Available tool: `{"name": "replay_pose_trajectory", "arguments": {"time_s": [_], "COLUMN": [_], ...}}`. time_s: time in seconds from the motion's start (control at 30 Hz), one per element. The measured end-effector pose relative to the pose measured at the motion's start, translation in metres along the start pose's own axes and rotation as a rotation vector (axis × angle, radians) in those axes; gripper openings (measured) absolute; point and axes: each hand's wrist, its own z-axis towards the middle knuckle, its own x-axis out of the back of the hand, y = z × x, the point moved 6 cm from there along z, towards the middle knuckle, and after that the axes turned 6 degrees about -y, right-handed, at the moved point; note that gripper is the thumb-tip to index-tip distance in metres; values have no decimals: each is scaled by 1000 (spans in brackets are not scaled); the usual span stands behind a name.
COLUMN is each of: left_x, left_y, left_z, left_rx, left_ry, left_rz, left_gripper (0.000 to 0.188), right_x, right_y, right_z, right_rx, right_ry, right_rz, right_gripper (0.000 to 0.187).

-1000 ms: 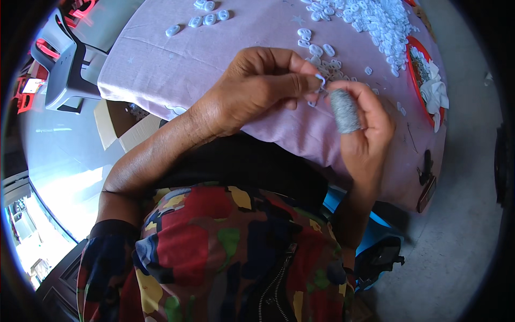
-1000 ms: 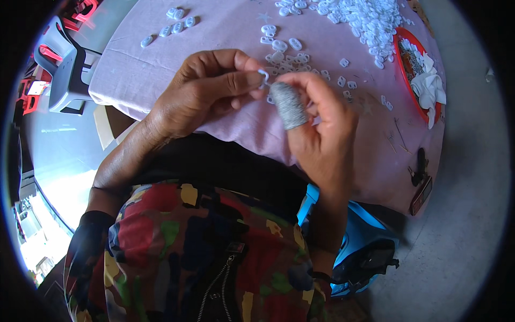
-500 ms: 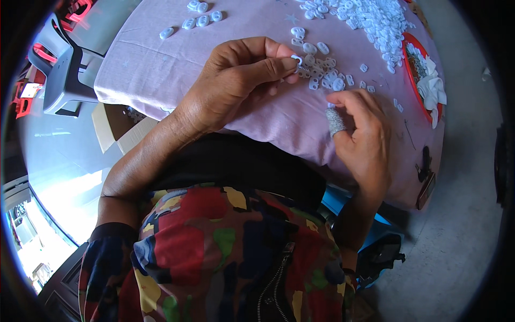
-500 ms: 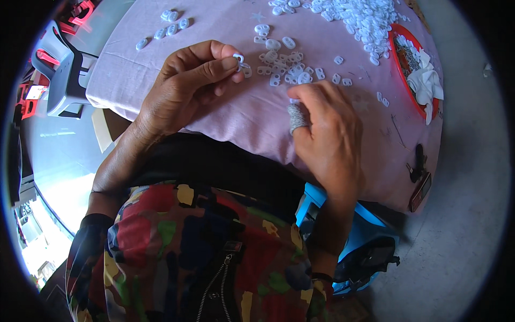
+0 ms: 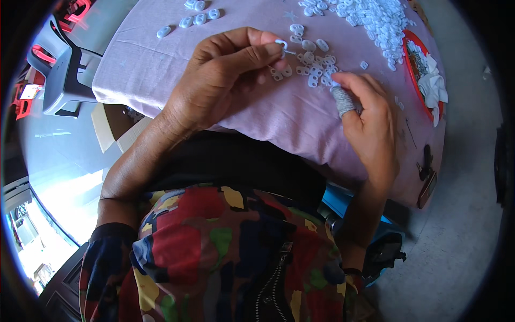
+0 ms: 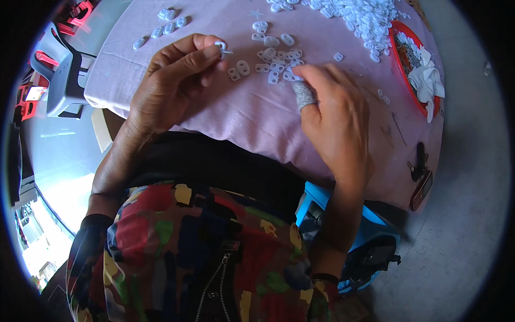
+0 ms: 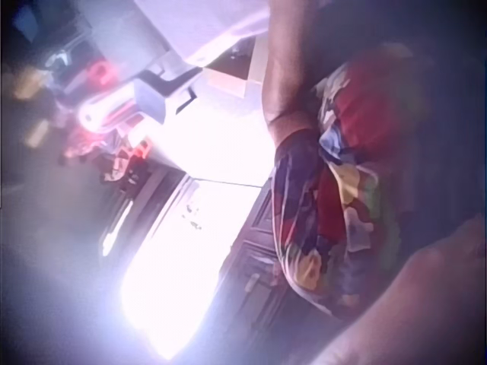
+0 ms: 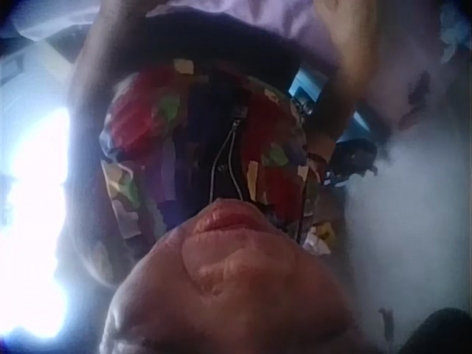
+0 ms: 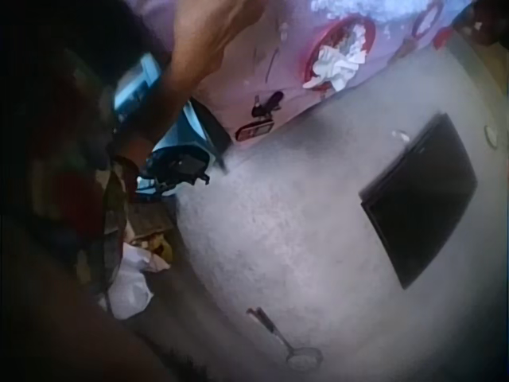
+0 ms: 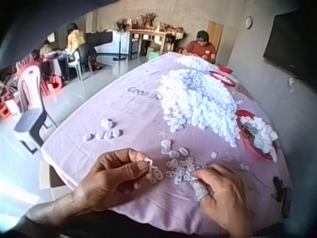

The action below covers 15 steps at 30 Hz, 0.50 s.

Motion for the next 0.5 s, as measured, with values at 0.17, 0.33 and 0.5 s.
{"name": "replay_pose_trajectory", "arguments": {"time_s": [0.17,0.33,0.5], "left_x": [8,7,4], "left_y": [4,3,3], "left_z": [-3,0,-1], "left_rx": [-13,1,-21], "left_ry": [171,69,64], "left_rz": [2,38,72], "left_gripper": [17,17,16], "right_x": [-7,-27,-33], "right_y": [-23,-46,-46], "right_z": [14,34,38], "right_rx": [87,178,195], "right_ry": [-51,-6,-51], "right_rz": [-140,-155,-188], "right_gripper": [34,27,24]}}
